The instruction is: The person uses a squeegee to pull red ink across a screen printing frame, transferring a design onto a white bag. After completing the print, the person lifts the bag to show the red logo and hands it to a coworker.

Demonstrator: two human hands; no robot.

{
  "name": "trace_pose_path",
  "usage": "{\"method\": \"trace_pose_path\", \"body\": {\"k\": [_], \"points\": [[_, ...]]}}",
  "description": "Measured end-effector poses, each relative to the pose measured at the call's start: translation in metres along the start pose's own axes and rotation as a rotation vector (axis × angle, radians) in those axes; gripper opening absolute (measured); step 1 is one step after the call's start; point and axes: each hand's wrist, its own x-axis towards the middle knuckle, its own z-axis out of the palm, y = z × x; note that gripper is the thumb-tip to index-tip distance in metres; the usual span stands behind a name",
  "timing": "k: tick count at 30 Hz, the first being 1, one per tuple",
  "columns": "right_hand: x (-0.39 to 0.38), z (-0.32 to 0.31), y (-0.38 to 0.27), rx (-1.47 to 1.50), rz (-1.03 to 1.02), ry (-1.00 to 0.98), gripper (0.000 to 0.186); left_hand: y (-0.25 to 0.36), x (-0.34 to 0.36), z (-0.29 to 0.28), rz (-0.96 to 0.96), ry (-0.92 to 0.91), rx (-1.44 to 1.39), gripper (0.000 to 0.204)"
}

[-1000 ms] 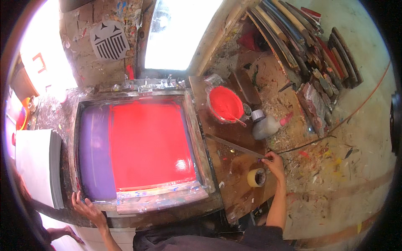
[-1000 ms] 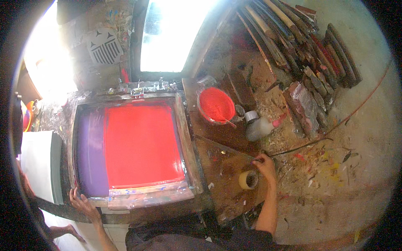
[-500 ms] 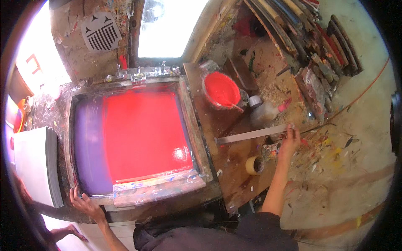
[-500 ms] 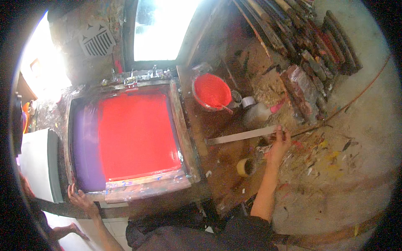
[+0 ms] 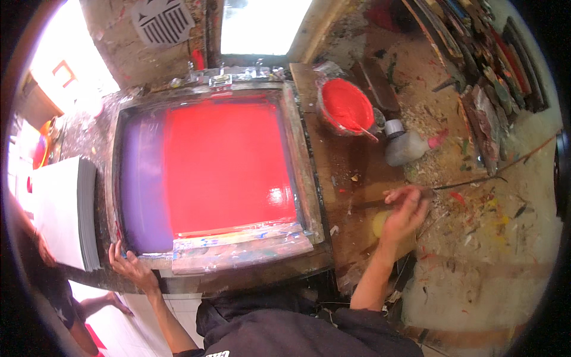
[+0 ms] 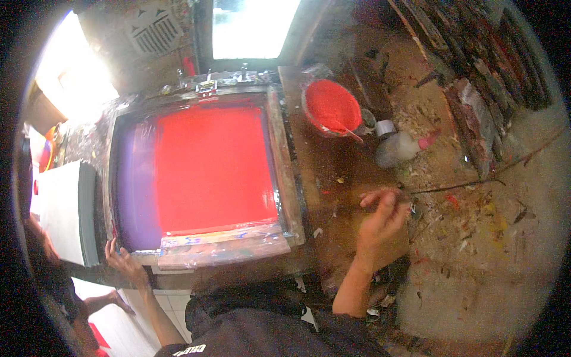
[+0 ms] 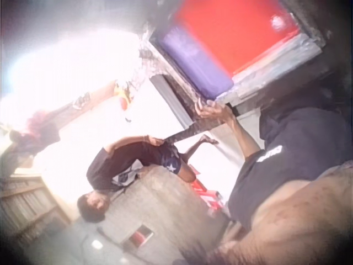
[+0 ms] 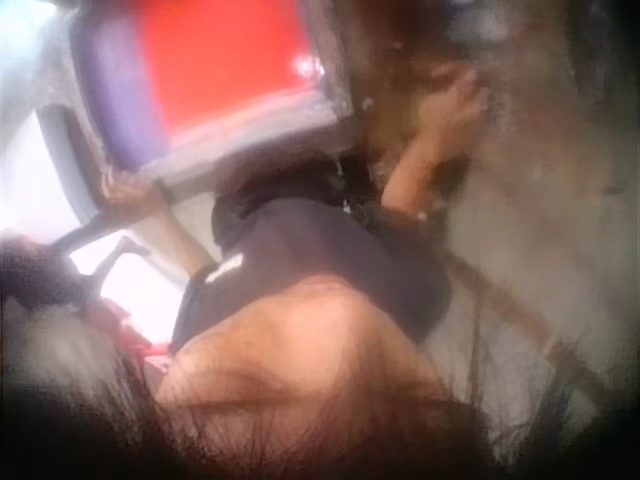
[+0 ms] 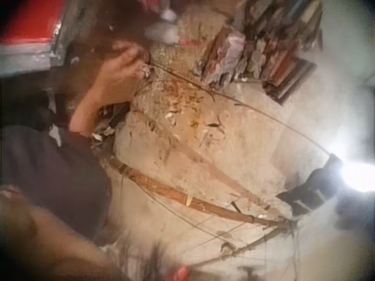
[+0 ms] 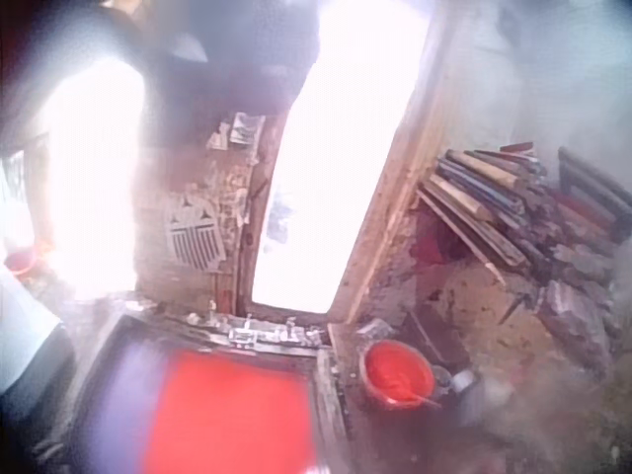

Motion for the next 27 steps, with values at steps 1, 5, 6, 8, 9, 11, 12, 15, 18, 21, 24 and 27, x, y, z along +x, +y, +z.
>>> {"method": "trace_pose_path", "body": {"k": [1,5,6,8,9,11,12,15,18,21,24,27], "points": [[0.003,0.007,0.012,0.079,0.056,-0.003,0.028,0.004,0.002,0.0,-0.016,-0.012,0.0,0.043],[0.015,0.033,0.006,0.249,0.041,0.032,0.033,-0.001,0.0,0.002,-0.027,-0.01,-0.033,0.045],[0.016,0.034,0.002,0.271,0.013,0.055,0.035,-0.002,-0.002,0.002,-0.024,-0.004,-0.008,0.045],[0.011,0.031,0.022,0.209,0.048,0.068,0.035,-0.004,-0.003,0.004,-0.014,0.007,0.038,0.045],[0.008,0.031,0.031,0.151,0.048,0.071,0.036,-0.004,-0.004,0.006,-0.01,0.007,0.029,0.044],[-0.001,0.029,0.044,0.006,0.03,0.086,0.037,-0.002,0.0,0.01,-0.001,0.005,0.007,0.043],[-0.012,0.029,0.05,-0.074,0.035,0.072,0.037,-0.005,-0.003,0.0,-0.004,0.0,0.024,0.043],[-0.033,0.021,0.081,-0.176,0.155,-0.001,0.037,-0.008,-0.004,0.003,0.003,0.007,0.004,0.042],[-0.042,0.008,0.072,0.198,0.243,0.22,0.037,-0.008,-0.001,0.007,0.016,0.011,0.004,0.041],[-0.044,0.007,0.069,0.155,0.343,0.153,0.039,-0.009,-0.004,0.006,0.009,0.011,0.0,0.042],[-0.054,0.018,0.094,0.208,0.304,0.114,0.041,-0.006,-0.001,0.006,0.011,0.013,-0.001,0.043],[-0.055,0.028,0.122,0.22,0.471,0.165,0.044,-0.003,-0.001,0.006,0.014,0.005,-0.007,0.043]]}}
